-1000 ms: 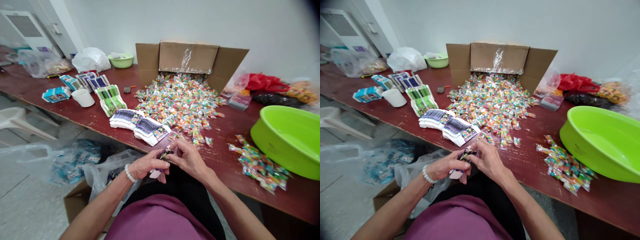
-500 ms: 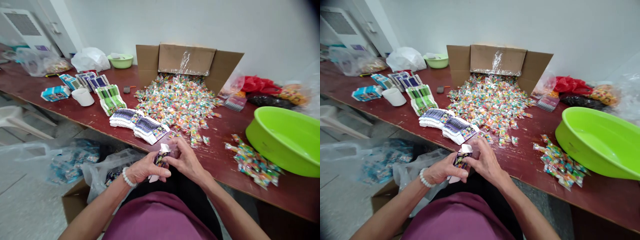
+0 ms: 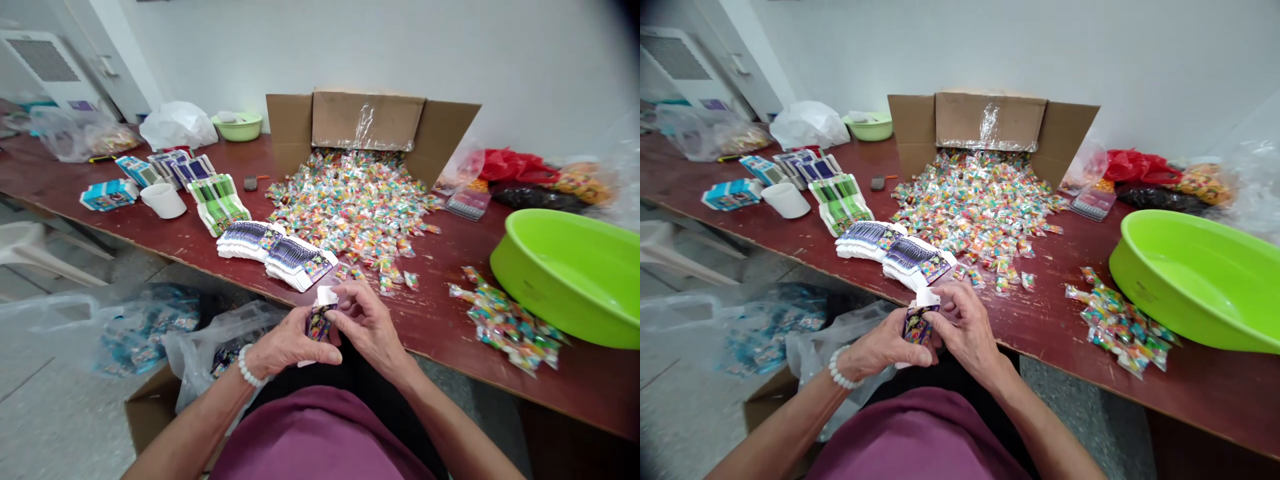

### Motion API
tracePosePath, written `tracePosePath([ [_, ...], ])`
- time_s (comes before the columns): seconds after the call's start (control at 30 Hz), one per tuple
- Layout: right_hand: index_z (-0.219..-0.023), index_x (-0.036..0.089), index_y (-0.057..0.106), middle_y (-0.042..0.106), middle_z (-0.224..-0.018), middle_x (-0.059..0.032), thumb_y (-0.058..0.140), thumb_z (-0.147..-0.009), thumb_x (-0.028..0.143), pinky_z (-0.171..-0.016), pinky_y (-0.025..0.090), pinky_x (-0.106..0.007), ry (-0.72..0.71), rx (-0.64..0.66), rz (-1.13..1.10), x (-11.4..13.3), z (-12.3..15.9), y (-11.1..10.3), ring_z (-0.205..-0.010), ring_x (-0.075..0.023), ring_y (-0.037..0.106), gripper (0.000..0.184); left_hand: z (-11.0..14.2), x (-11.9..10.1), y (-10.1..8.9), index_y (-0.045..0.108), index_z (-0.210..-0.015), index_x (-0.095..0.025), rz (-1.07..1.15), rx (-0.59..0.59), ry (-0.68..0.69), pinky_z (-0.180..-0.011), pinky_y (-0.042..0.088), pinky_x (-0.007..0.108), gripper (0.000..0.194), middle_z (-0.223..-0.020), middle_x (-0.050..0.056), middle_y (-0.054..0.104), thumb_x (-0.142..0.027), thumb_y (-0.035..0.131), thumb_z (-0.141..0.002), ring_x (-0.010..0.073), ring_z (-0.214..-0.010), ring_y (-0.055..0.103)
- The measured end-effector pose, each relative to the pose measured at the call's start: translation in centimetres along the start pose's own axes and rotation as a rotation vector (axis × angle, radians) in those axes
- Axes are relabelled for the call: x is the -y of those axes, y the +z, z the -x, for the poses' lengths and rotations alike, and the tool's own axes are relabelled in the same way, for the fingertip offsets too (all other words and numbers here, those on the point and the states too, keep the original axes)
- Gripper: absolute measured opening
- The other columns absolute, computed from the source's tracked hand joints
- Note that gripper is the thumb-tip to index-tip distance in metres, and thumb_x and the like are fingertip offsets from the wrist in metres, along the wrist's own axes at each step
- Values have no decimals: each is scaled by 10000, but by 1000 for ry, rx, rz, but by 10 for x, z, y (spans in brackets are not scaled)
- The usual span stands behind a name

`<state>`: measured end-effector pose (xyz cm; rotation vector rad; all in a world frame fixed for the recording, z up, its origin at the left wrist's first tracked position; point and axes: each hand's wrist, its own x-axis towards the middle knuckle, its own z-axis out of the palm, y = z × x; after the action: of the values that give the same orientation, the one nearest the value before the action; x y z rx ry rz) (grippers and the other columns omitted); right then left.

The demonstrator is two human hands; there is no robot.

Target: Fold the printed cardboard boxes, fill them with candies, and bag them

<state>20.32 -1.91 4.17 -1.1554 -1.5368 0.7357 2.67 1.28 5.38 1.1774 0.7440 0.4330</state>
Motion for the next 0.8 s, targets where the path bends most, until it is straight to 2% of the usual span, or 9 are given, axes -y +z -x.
tracePosePath([
  [0.17,-999,245,659,553,-1076,-62,686,-889,189,-836,486,-335,-193,43,139,5,-4,-9,-1004,-209,561,127,1,1,0,643,-920,-123,-13,42,-37,-653,436,265,455,-820,20,640,-322,890,-594,137,-723,563],
  [0.3,-966,221,643,553,-991,-60,692,-877,177,-797,471,-346,-246,79,277,5,-4,-14,-937,-218,545,110,1,6,1,643,-917,-125,-27,50,-57,-689,444,279,418,-837,26,644,-325,867,-626,144,-742,573],
  [0.5,-925,198,605,568,-906,-45,691,-877,175,-690,423,-306,-216,219,387,7,-7,-21,-836,-202,538,101,3,4,3,652,-862,-128,-93,81,-79,-627,405,241,326,-768,12,646,-325,828,-672,115,-669,540],
  [0.63,-865,203,583,557,-879,-26,697,-866,166,-658,398,-282,-167,306,373,10,-8,-26,-793,-180,530,120,4,2,7,646,-795,-126,-55,133,-85,-644,438,258,323,-709,17,642,-371,817,-673,135,-649,574],
  [0.73,-804,199,568,558,-923,-31,700,-851,140,-657,396,-268,-121,380,330,10,-6,-27,-798,-165,536,152,6,1,10,638,-810,-129,-9,129,-79,-676,458,279,333,-718,20,649,-376,811,-670,145,-648,590],
  [0.8,-823,201,561,563,-887,-19,717,-845,151,-642,388,-261,-100,376,286,11,-6,-29,-766,-155,531,166,7,1,10,639,-820,-132,-25,137,-94,-660,442,264,343,-731,15,646,-364,825,-649,141,-662,580],
])
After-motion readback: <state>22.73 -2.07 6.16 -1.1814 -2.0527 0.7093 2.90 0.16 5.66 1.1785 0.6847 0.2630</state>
